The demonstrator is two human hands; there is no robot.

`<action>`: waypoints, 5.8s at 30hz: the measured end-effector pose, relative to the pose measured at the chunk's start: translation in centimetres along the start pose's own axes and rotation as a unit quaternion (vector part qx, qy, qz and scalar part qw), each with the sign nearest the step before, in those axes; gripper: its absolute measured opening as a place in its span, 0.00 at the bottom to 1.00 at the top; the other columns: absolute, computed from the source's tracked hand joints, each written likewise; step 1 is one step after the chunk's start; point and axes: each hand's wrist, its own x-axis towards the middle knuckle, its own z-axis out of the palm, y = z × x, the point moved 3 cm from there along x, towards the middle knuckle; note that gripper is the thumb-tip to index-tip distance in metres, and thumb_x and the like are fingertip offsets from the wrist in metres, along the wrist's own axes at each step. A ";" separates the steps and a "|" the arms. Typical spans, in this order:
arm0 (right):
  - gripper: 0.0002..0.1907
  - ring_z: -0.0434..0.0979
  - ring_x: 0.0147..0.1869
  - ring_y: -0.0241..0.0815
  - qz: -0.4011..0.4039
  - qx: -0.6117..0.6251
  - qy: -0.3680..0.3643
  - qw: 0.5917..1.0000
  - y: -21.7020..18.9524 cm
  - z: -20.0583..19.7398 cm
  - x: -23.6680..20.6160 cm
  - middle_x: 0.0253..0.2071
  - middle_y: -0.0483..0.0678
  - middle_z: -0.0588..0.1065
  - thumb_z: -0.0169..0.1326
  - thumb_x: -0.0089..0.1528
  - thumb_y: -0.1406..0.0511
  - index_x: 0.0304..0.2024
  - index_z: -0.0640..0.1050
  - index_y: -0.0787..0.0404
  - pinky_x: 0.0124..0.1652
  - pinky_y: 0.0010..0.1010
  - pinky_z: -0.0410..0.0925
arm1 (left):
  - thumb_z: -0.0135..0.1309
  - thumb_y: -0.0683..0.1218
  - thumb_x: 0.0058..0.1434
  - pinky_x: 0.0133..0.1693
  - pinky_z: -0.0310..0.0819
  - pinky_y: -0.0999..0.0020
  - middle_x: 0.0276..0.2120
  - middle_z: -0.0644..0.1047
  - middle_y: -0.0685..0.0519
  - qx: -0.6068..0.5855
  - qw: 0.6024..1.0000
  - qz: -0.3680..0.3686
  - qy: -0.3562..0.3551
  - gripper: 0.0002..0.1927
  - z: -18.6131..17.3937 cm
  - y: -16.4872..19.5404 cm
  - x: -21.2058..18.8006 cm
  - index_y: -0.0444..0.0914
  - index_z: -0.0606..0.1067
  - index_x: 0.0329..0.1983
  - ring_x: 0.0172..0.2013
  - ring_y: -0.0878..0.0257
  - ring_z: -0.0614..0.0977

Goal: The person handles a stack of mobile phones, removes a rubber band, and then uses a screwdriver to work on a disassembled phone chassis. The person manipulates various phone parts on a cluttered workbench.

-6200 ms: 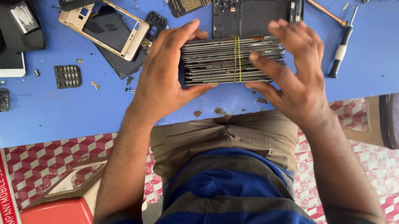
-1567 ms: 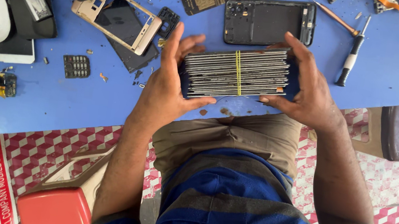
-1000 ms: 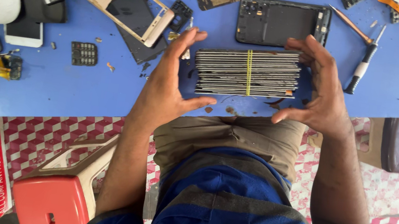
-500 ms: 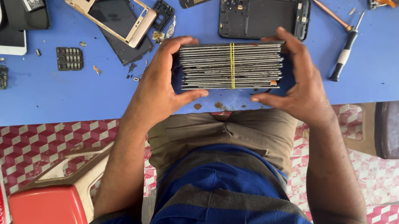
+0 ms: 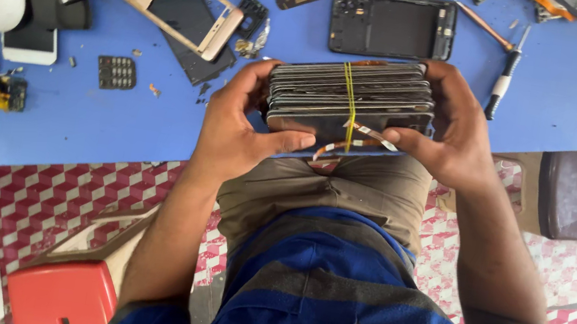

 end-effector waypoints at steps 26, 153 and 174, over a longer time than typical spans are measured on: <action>0.51 0.76 0.46 0.59 -0.540 -0.290 -0.190 0.767 -10.5 26.0 5.0 0.47 0.63 0.73 0.79 0.37 0.59 0.52 0.65 0.76 0.41 0.44 0.72 | 0.79 0.52 0.46 0.70 0.54 0.48 0.60 0.77 0.52 0.444 0.871 0.160 0.139 0.41 -21.5 6.4 -20.6 0.41 0.71 0.61 0.64 0.55 0.75; 0.22 0.78 0.42 0.46 -0.212 -0.086 0.272 0.935 1.0 1.1 -10.2 0.45 0.60 0.75 0.51 0.78 0.56 0.48 0.73 0.72 0.42 0.31 0.76 | 0.57 0.46 0.75 0.76 0.55 0.41 0.73 0.62 0.48 0.525 0.745 0.192 0.364 0.25 -7.7 -3.5 -14.5 0.41 0.62 0.70 0.73 0.44 0.62; 0.17 0.77 0.48 0.47 -0.213 0.046 0.255 0.942 10.8 -3.8 -16.2 0.51 0.61 0.73 0.47 0.83 0.63 0.56 0.71 0.76 0.49 0.33 0.74 | 0.49 0.45 0.74 0.70 0.57 0.49 0.66 0.67 0.33 0.602 0.713 -0.002 0.359 0.25 -11.4 -1.8 -7.1 0.25 0.64 0.68 0.69 0.41 0.66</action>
